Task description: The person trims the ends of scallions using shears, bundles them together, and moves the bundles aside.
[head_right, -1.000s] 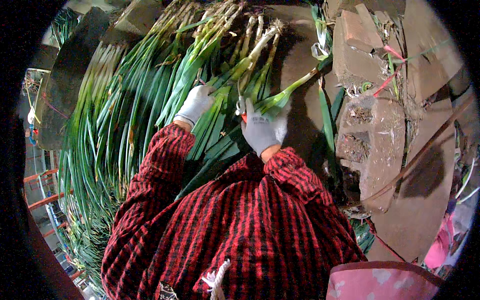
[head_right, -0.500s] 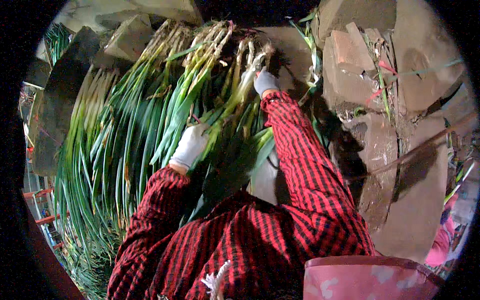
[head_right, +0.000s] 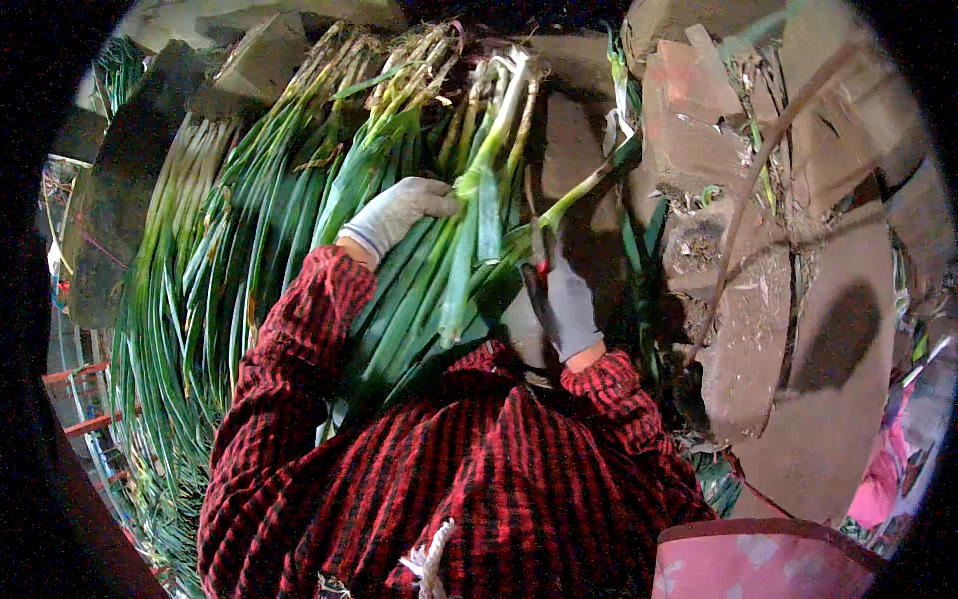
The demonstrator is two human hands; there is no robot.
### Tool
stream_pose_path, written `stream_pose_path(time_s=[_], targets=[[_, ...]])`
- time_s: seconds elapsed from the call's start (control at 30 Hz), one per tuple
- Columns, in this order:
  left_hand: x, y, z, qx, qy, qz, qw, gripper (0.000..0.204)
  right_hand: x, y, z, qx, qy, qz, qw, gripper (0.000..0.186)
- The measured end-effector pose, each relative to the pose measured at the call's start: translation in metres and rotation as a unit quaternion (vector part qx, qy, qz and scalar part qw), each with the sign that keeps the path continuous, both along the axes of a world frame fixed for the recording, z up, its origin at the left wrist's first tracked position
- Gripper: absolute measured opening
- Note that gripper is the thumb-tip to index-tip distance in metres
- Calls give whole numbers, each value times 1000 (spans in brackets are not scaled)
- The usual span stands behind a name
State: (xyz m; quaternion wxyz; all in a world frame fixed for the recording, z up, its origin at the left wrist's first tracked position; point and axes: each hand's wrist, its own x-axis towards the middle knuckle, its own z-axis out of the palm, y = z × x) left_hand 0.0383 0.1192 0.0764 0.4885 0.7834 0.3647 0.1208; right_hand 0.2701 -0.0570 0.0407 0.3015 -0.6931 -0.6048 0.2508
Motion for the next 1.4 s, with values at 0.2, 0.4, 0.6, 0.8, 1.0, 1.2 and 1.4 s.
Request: stream_pose_path(time_s=[0.2,0.4,0.6,0.8,1.0,1.2,1.4], targets=[[77,-20,-38,-5,97,39,994,30,23,-25,12,20,-98,-8,995,60],[88,-14,-91,-4,194,98,976,45,19,-51,-14,-72,-89,36,993,66],[89,-21,-66,-15,229,59,972,39,16,-43,-26,-93,-101,54,989,69],[78,-13,-103,131,286,-30,949,42,17,-29,-30,-101,-109,77,986,67],[75,-14,-96,169,293,-69,939,48,15,-27,-51,-84,-144,78,983,67],[92,-40,-54,8,256,103,961,50,23,8,-37,-110,-121,33,986,68],[102,-57,-72,23,229,112,967,46,48,111,-64,-131,-180,8,975,59]])
